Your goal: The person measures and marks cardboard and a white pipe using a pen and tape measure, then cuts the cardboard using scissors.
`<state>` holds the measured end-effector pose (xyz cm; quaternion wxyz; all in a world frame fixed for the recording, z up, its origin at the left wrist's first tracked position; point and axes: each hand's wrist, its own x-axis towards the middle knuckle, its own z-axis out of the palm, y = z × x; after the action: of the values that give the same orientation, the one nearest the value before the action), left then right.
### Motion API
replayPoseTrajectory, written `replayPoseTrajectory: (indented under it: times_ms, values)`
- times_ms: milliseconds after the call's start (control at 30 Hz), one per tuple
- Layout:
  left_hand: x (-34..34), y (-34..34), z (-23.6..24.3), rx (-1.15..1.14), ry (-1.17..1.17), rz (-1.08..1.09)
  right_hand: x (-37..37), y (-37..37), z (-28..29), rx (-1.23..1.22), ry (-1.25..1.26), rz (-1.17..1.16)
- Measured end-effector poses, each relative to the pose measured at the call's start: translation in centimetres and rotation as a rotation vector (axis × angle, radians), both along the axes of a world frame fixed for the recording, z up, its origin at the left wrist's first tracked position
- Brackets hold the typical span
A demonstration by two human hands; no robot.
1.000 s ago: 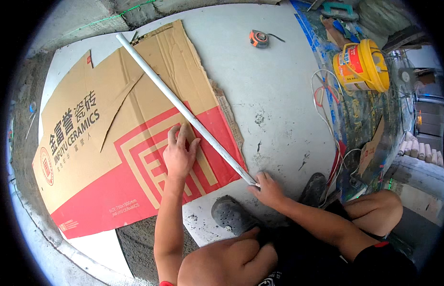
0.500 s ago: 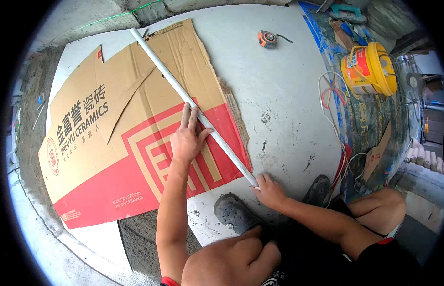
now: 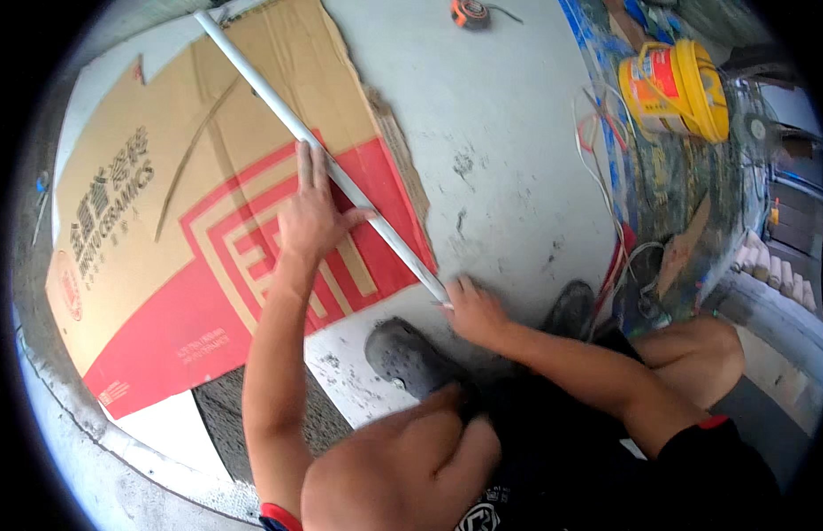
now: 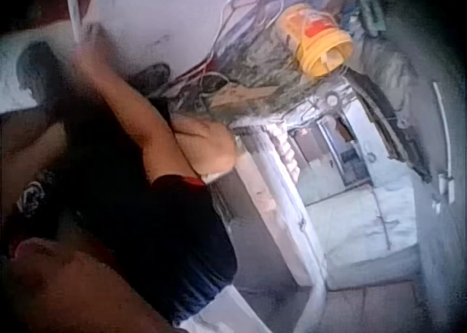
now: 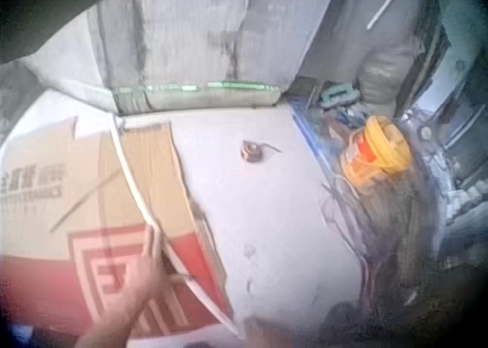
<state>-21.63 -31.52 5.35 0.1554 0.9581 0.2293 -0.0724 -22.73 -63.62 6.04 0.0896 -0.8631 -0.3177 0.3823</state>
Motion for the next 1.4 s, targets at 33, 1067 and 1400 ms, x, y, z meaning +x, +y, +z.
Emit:
replayPoseTrajectory:
  times_ms: [33,1067,1400]
  values:
    - [-0.1,-0.3,0.1,-0.005,0.003,-0.003,-0.1,-0.1,0.0,0.007,0.007,-0.005]
    - [-1.7,1.1,-0.5,-0.242,-0.335,-0.041,-1.8,-0.8,0.2,0.074,0.071,0.042]
    - [-1.7,1.0,-0.1,-0.245,-0.252,-0.023,-2.3,-0.8,-0.4,0.103,0.018,0.067]
